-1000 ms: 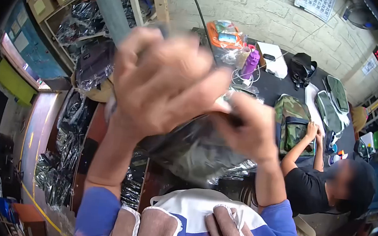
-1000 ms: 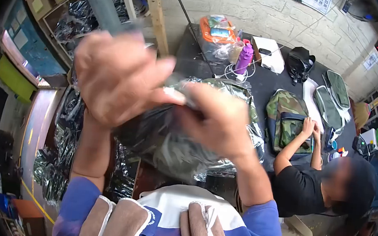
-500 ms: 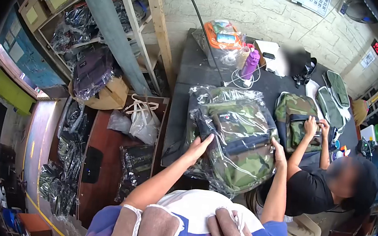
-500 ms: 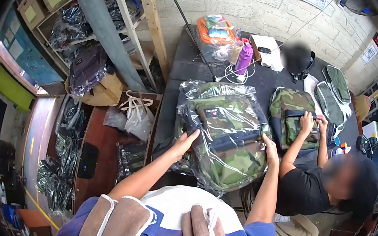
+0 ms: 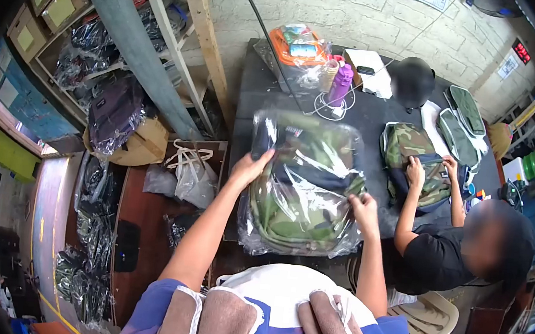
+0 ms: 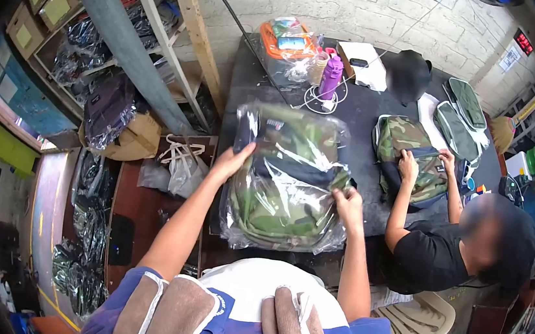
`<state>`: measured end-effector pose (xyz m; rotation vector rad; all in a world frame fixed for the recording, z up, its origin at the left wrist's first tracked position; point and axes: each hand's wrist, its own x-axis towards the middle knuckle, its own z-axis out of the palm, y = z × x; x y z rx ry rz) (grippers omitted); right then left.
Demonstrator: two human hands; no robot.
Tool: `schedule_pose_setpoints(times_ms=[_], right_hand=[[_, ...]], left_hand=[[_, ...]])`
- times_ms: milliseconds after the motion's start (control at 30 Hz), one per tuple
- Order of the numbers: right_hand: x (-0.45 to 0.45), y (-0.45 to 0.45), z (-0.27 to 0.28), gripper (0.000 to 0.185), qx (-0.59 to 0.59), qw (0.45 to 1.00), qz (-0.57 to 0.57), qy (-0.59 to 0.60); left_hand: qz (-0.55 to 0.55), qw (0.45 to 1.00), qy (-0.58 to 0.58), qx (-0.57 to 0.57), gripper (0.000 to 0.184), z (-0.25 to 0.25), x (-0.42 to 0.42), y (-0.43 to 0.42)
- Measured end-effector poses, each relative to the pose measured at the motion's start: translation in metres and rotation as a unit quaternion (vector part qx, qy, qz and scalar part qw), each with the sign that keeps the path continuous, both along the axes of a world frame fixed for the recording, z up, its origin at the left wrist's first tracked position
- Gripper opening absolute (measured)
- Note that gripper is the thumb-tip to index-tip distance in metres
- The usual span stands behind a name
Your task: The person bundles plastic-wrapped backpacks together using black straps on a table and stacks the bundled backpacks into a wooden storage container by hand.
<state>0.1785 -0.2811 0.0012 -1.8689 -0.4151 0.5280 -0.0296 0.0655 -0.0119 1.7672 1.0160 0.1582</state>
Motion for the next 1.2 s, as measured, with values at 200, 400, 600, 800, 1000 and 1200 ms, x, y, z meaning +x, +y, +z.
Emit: schedule_pose_setpoints(times_ms=[200, 400, 600, 800, 1000, 1200], right_hand=[[0.028, 0.011, 0.035, 0.086, -0.042, 0.998, -0.016, 0.036], [0.071, 0.084, 0.045, 0.056, -0.063, 0.986, -0.032, -0.153], [0.116, 0.102, -0.019, 0.079, -0.18, 0.979, -0.037, -0.092], [0.075, 0.119, 0.012, 0.113, -0.229, 0.973, -0.026, 0.002], [0.063, 0.119, -0.01, 0.105, -0.248, 0.965, -0.056, -0.066], [0.064, 0.116, -0.048, 0.093, -0.178, 0.969, -0.089, -0.145]], left_hand=[[0.047, 0.997, 0.053, -0.029, 0.105, -0.004, -0.022, -0.021], [0.081, 0.992, 0.051, -0.083, 0.128, 0.017, -0.007, -0.024], [0.127, 0.988, 0.083, -0.009, 0.13, 0.016, 0.015, -0.031], [0.245, 0.966, 0.078, -0.032, 0.141, -0.015, 0.048, -0.049], [0.232, 0.965, 0.12, -0.026, 0.133, -0.054, 0.038, -0.054], [0.262, 0.954, 0.133, 0.063, 0.116, -0.052, 0.044, -0.067]])
